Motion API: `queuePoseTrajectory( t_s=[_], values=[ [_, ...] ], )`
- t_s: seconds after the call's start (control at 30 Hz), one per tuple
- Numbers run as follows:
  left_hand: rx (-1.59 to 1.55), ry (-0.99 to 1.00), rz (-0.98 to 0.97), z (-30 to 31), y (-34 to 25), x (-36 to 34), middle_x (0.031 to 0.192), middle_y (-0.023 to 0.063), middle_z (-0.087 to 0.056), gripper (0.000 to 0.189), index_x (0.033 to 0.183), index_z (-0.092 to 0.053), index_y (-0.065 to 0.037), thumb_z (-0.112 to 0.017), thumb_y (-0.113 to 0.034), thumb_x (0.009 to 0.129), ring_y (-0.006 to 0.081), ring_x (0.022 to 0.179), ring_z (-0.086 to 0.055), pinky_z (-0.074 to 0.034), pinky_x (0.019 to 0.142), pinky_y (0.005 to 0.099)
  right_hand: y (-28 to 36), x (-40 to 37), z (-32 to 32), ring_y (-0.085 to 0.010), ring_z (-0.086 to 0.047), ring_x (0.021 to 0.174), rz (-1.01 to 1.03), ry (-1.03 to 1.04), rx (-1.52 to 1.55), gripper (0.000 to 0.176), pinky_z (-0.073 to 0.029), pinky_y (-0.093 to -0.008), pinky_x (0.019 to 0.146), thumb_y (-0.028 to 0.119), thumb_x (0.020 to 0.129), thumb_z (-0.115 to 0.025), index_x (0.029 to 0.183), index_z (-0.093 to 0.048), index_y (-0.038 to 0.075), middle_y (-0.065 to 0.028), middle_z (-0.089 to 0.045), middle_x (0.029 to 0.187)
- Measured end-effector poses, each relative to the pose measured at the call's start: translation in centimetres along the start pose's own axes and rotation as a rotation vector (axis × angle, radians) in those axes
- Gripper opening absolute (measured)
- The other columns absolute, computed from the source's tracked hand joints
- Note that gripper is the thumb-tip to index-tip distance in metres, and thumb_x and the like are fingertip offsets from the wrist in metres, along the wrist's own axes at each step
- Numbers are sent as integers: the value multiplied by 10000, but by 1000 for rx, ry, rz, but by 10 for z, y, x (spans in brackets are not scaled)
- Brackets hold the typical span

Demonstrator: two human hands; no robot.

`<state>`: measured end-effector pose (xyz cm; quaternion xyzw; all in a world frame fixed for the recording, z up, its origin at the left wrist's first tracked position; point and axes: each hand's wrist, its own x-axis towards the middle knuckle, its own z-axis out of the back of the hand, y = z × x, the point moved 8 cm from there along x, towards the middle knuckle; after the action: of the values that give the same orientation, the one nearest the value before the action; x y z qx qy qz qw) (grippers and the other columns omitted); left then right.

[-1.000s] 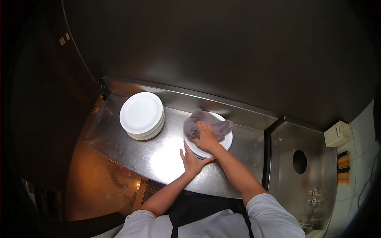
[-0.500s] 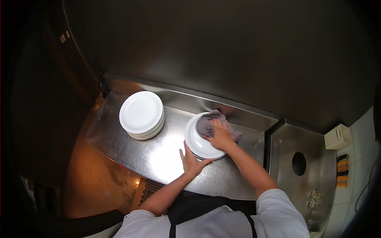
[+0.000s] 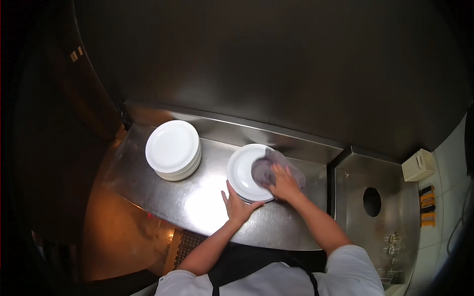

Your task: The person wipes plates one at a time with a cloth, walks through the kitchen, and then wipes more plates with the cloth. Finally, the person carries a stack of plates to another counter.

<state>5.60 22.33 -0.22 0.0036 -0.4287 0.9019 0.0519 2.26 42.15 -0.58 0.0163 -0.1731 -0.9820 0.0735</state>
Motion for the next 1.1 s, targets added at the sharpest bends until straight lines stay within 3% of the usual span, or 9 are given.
queuePoseTrajectory(
  t_s=[0.2, 0.27, 0.33, 0.4, 0.43, 0.57, 0.7, 0.9, 1.1],
  values=[
    [36, -31, -64, -3, 0, -1, 1472, 304, -340, 1409, 1460, -41, 136, -832, -639, 589, 394, 1423, -284, -23, 1182, 559, 82, 62, -19, -433, -316, 1404, 30, 18, 258, 842, -257, -451, 1176, 511, 845, -652, 1455, -374, 2, -237, -375, 1501],
    [-243, 130, -85, -10, 27, 6, 1267, 262, -538, 895, 1331, -438, 90, -833, -337, 650, 402, 1281, -472, -268, 1148, 495, 93, 24, -35, -443, -326, 1403, 83, 114, 224, 871, -269, -470, 1168, 580, 833, -643, 1471, -388, 44, -230, -363, 1518],
    [-486, 57, -275, 34, -9, -2, 1240, 253, -575, 734, 1335, -476, 66, -751, -169, 696, 385, 1212, -539, -404, 1060, 442, 88, -25, -10, -445, -364, 1383, -2, 178, 292, 878, -243, -468, 1181, 562, 814, -676, 1447, -419, 11, -244, -381, 1503],
    [-529, -66, -144, 5, 68, 13, 1274, 237, -574, 710, 1387, -434, 64, -697, -108, 751, 351, 1177, -561, -445, 1009, 409, 45, -47, -18, -436, -352, 1392, 19, 42, 128, 890, -236, -459, 1186, 497, 786, -735, 1430, -420, -29, -258, -373, 1500],
    [-674, -21, 18, 20, 49, 21, 1309, 228, -560, 666, 1414, -407, 65, -648, -94, 813, 312, 1158, -569, -455, 993, 389, 26, -52, -12, -421, -352, 1395, -74, -43, 100, 866, -243, -458, 1183, 449, 784, -751, 1419, -426, -41, -263, -369, 1500],
    [-133, -185, 47, 39, 42, 98, 994, 187, -688, 466, 1181, -621, 36, -716, -232, 811, 287, 869, -678, -531, 793, 382, -8, -15, 11, -397, -362, 1390, -228, -322, 110, 789, -288, -451, 1157, 340, 809, -757, 1411, -427, -50, -272, -360, 1498],
    [-10, -37, 104, 33, 32, 129, 961, 209, -694, 359, 999, -637, 34, -747, -206, 756, 348, 868, -674, -526, 815, 405, -27, -13, 23, -409, -437, 1312, -494, -505, 399, 755, -371, -423, 1090, 273, 797, -781, 1394, -441, -40, -268, -446, 1420],
    [-111, -280, 75, 31, -15, 110, 962, 287, -669, 341, 1035, -564, 35, -714, -201, 839, 443, 956, -650, -505, 837, 476, -45, -20, 27, -386, -560, 1193, -578, -539, 530, 740, -450, -418, 1003, 171, 694, -852, 1345, -521, 53, -236, -573, 1289],
    [-55, -232, 83, 41, -43, 97, 925, 305, -663, 419, 1020, -559, 23, -527, -392, 976, 474, 959, -636, -491, 847, 494, -33, -49, 96, -240, -639, 1076, -142, -831, 905, 550, -489, -346, 933, -6, 747, -739, 1268, -563, 3, -170, -680, 1122]
  ],
)
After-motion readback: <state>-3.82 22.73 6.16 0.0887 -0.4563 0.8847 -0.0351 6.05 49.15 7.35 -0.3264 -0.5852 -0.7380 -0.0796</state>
